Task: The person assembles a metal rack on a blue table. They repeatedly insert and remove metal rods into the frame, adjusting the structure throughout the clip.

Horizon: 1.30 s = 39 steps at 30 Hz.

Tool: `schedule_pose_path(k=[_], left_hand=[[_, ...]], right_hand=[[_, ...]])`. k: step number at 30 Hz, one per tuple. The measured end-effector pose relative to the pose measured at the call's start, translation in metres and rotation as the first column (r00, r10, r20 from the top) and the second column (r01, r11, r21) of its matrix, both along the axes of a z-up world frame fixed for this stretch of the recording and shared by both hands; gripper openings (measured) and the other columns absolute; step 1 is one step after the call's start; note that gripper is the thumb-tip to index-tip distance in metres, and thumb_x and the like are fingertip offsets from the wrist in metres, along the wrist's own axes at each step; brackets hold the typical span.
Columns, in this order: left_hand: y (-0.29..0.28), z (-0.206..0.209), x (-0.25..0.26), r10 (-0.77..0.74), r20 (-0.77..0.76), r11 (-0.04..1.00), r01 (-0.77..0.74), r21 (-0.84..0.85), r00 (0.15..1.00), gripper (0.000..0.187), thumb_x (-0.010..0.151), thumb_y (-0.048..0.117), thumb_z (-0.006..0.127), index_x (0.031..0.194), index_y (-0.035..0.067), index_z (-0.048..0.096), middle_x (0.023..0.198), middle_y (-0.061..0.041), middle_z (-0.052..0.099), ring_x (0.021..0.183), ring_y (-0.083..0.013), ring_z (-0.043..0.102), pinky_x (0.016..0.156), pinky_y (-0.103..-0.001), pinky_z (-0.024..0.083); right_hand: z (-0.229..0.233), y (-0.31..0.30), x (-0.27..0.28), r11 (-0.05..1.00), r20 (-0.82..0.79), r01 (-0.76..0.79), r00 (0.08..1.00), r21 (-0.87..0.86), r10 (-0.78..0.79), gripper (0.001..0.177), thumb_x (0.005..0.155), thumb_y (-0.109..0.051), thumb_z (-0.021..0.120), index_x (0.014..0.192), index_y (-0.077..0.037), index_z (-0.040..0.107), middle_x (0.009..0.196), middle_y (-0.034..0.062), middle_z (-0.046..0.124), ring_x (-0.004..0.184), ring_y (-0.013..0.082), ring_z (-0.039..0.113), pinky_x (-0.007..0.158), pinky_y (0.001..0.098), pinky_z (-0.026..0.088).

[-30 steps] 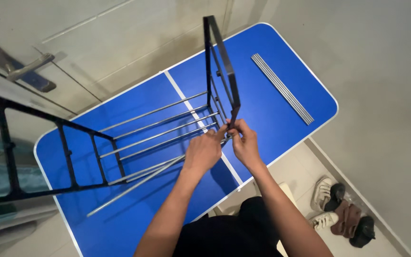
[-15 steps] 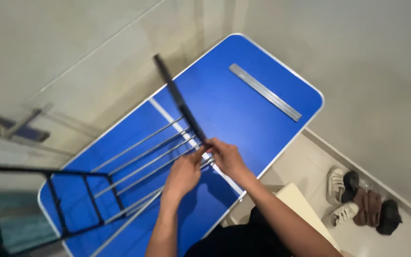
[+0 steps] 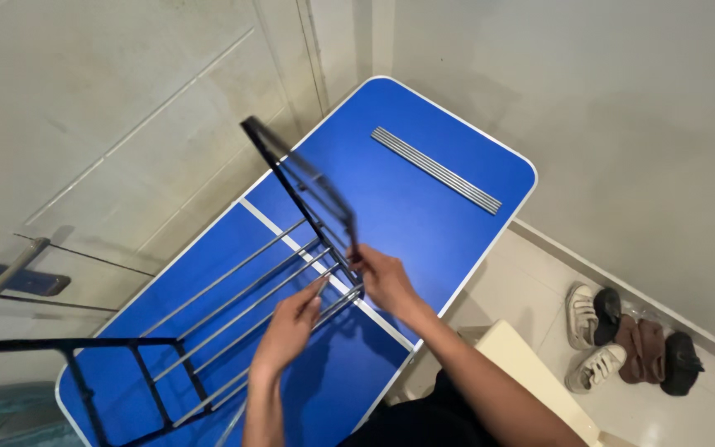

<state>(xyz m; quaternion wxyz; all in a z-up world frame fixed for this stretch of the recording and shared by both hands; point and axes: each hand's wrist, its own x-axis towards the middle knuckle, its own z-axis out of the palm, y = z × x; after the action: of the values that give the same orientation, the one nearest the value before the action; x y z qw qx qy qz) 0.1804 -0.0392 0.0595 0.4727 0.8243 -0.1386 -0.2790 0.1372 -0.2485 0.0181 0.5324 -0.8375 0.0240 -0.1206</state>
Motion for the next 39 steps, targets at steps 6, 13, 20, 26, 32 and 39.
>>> schedule_pose_path(k=[6,13,20,26,32,39], left_hand=[[0.015,0.018,-0.013,0.145,0.088,0.981,-0.131,-0.145,0.986,0.051,0.101,0.018,0.052,0.151,0.020,0.048,0.066,0.003,0.047,0.059,-0.0082,0.040,0.054,-0.027,0.038],[0.009,0.038,-0.049,0.239,0.240,0.903,-0.125,-0.411,0.941,0.035,0.101,0.009,0.057,0.136,0.010,0.061,0.072,0.000,0.054,0.062,-0.0069,0.045,0.055,-0.025,0.039],[-0.018,0.027,-0.094,0.449,0.388,0.498,0.135,-0.857,0.805,0.037,0.112,0.007,0.047,0.145,0.018,0.038,0.088,-0.013,0.059,0.060,-0.0109,0.044,0.054,-0.026,0.043],[-0.069,-0.004,-0.116,0.496,0.156,0.198,0.064,-0.978,0.854,0.038,0.115,0.018,0.045,0.150,0.028,0.034,0.080,-0.009,0.049,0.057,-0.0097,0.031,0.049,-0.025,0.032],[-0.119,-0.061,-0.112,0.488,0.149,0.268,0.015,-0.963,0.860,0.040,0.115,0.014,0.034,0.153,0.023,0.024,0.089,-0.010,0.053,0.058,-0.0104,0.041,0.050,-0.024,0.041],[-0.143,-0.145,-0.106,0.090,0.336,0.851,0.103,-0.515,0.937,0.079,0.107,0.014,0.048,0.158,0.003,-0.012,0.138,-0.025,0.055,0.123,-0.0374,0.061,0.109,-0.048,0.046]], right_hand=[[-0.003,-0.012,0.001,0.994,0.055,0.029,0.998,0.110,-0.035,0.030,0.098,0.005,0.055,0.125,-0.006,0.063,0.101,0.0115,0.076,0.098,0.0234,0.078,0.085,0.0352,0.062],[0.006,0.000,-0.028,0.982,-0.056,0.142,0.989,0.128,-0.136,0.048,0.098,-0.009,0.061,0.145,-0.010,0.050,0.128,0.0150,0.066,0.114,0.0255,0.069,0.094,0.0364,0.058],[-0.045,-0.002,-0.124,0.978,-0.177,-0.069,0.979,0.197,0.104,0.040,0.104,-0.018,0.050,0.143,-0.009,0.055,0.129,0.0139,0.065,0.120,0.0251,0.066,0.103,0.0379,0.054],[-0.095,-0.018,-0.195,0.993,-0.339,-0.015,0.939,0.113,0.053,0.039,0.102,-0.015,0.051,0.140,-0.010,0.056,0.127,0.0133,0.064,0.116,0.0269,0.064,0.099,0.0375,0.049],[-0.156,-0.057,-0.241,0.969,-0.271,0.225,0.931,-0.106,-0.246,0.024,0.098,-0.006,0.059,0.122,-0.007,0.064,0.112,0.0136,0.068,0.102,0.0266,0.069,0.089,0.0361,0.054],[-0.204,-0.100,-0.306,0.876,-0.427,0.462,0.770,-0.138,-0.473,0.031,0.093,0.002,0.054,0.120,-0.007,0.068,0.100,0.0135,0.072,0.088,0.0257,0.073,0.082,0.0349,0.058]])
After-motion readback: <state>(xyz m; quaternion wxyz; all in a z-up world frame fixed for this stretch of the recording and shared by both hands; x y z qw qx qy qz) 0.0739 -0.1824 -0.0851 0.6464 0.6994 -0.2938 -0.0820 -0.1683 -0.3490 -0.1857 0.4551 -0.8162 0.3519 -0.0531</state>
